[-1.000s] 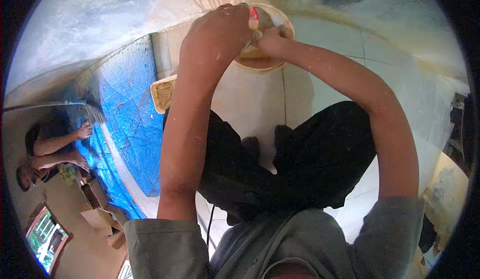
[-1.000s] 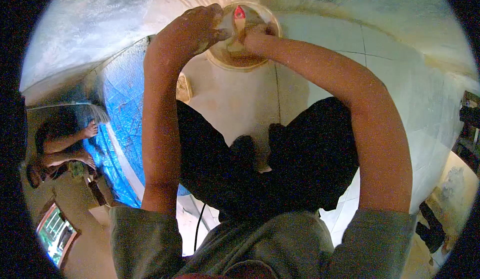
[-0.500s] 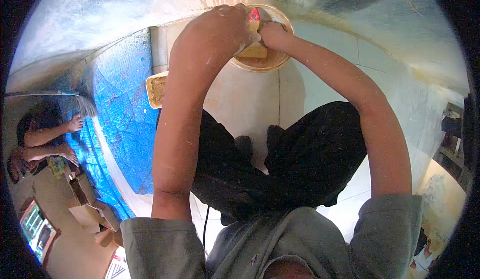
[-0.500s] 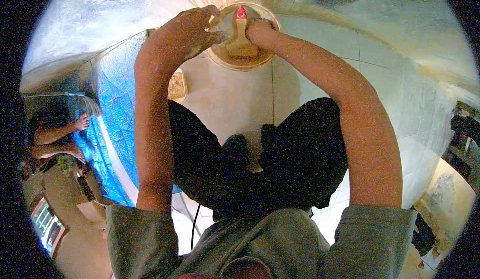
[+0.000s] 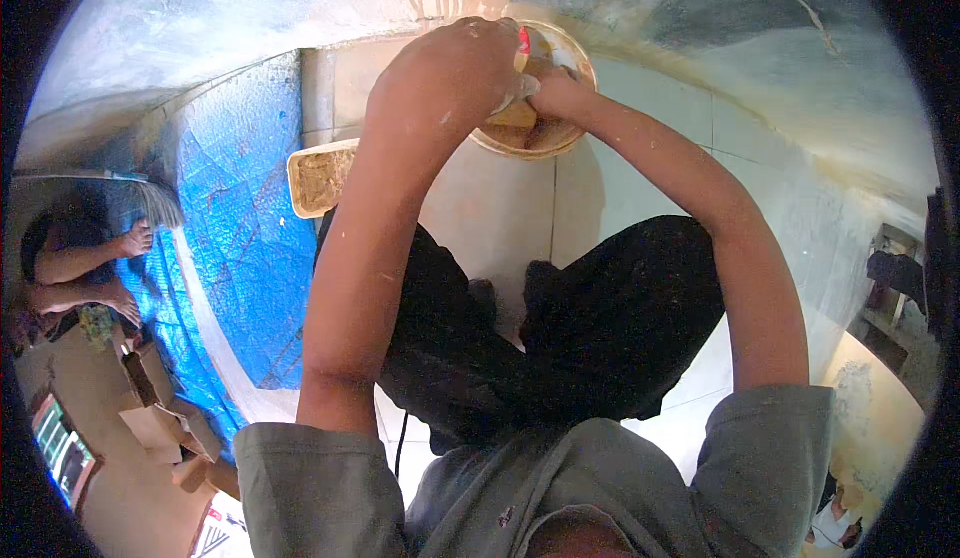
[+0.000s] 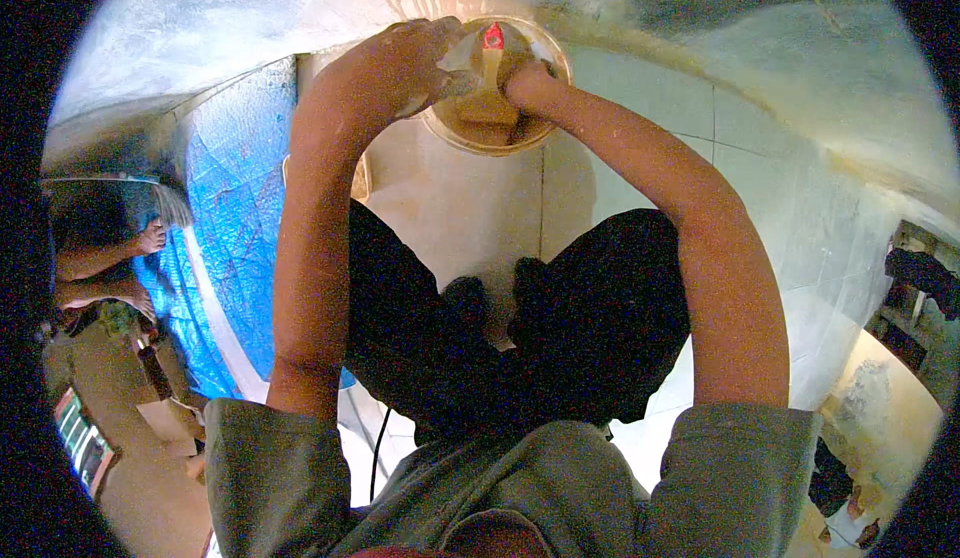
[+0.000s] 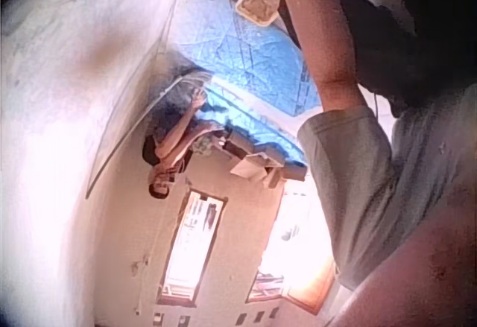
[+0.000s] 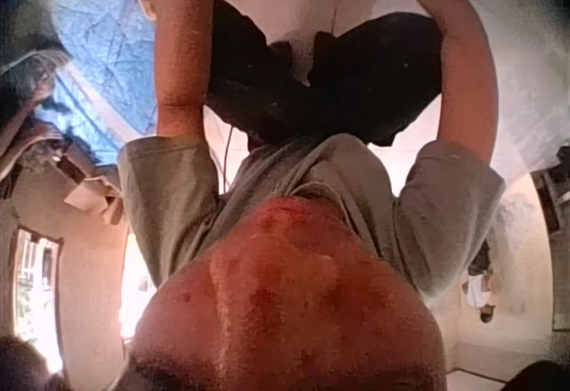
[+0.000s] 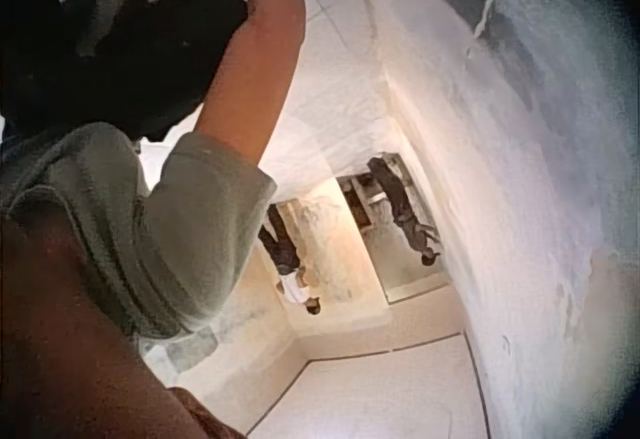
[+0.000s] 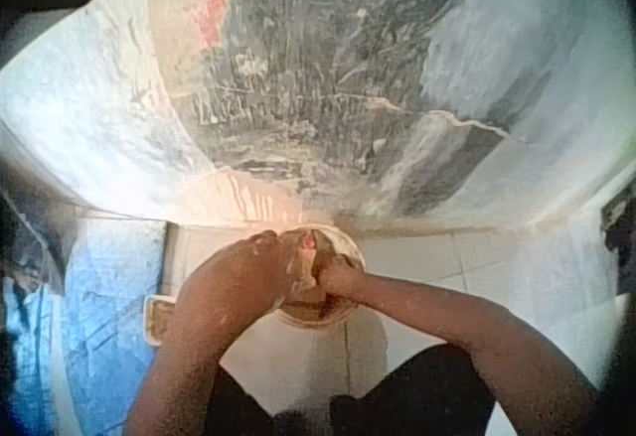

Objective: Applying a layer of wall putty or plaster to a damaged wall surface using hands and a brush.

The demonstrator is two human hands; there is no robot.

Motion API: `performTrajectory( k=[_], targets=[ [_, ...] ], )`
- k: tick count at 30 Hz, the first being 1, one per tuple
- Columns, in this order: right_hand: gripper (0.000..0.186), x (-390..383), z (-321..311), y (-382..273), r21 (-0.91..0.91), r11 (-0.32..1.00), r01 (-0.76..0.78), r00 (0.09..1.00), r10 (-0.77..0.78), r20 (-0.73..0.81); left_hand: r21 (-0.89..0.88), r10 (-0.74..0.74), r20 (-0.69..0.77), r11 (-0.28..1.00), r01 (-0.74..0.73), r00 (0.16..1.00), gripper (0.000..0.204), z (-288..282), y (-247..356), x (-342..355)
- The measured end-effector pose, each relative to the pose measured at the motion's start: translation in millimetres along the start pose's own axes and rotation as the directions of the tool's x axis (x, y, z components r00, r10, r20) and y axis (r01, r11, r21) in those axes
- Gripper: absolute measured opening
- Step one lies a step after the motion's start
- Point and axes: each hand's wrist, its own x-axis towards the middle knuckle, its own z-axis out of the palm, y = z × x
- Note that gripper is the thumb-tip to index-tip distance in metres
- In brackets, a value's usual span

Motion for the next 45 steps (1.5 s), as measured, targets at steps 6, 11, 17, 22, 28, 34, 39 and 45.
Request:
performTrajectory(
  k=[6,11,17,22,28,34,39,45],
  targets=[
    [0.019,5.3,-27.5,-13.9,-0.163,0.986,-0.036,0.997,0.046,0.058,-0.032,0.083,-0.21,0.995,-0.092,0.974,0.022,6.2,0.9,1.0],
    [0.028,-0.1,-15.7,-33.2,0.761,0.579,0.291,0.846,0.216,-0.488,-0.049,0.064,-0.184,0.996,-0.074,0.981,0.024,14.7,-5.6,3.8],
    [0.027,8.2,-18.2,-5.4,0.166,0.983,0.084,0.956,-0.032,-0.292,-0.084,-0.001,-0.137,0.996,-0.01,0.991,0.023,20.2,-3.8,13.5],
    [0.023,-16.6,-118.9,-14.1,-0.13,0.989,-0.071,0.987,0.088,0.133,-0.002,-0.027,-0.193,1.0,0.027,0.981,0.018,38.5,-25.0,33.0],
    [0.02,-58.7,-215.7,-25.6,-0.002,0.965,-0.264,0.95,0.26,0.174,-0.381,0.137,0.004,0.916,-0.125,0.991,0.017,74.2,-43.9,67.6],
    [0.025,-62.1,-219.8,-23.3,0.13,0.885,-0.447,0.894,0.448,0.022,-0.263,0.204,-0.009,0.944,-0.199,0.979,0.033,73.7,-33.1,81.2],
    [0.026,-51.1,-226.9,-12.4,0.01,0.888,-0.46,0.88,0.454,0.144,-0.623,0.142,0.03,0.777,-0.093,0.989,0.023,55.4,-32.5,87.5],
    [0.024,-43.1,-231.7,-0.7,0.115,0.89,-0.442,0.893,0.423,0.155,-0.719,0.248,-0.193,0.622,-0.309,0.949,0.027,51.6,-34.0,94.6]
  ],
)
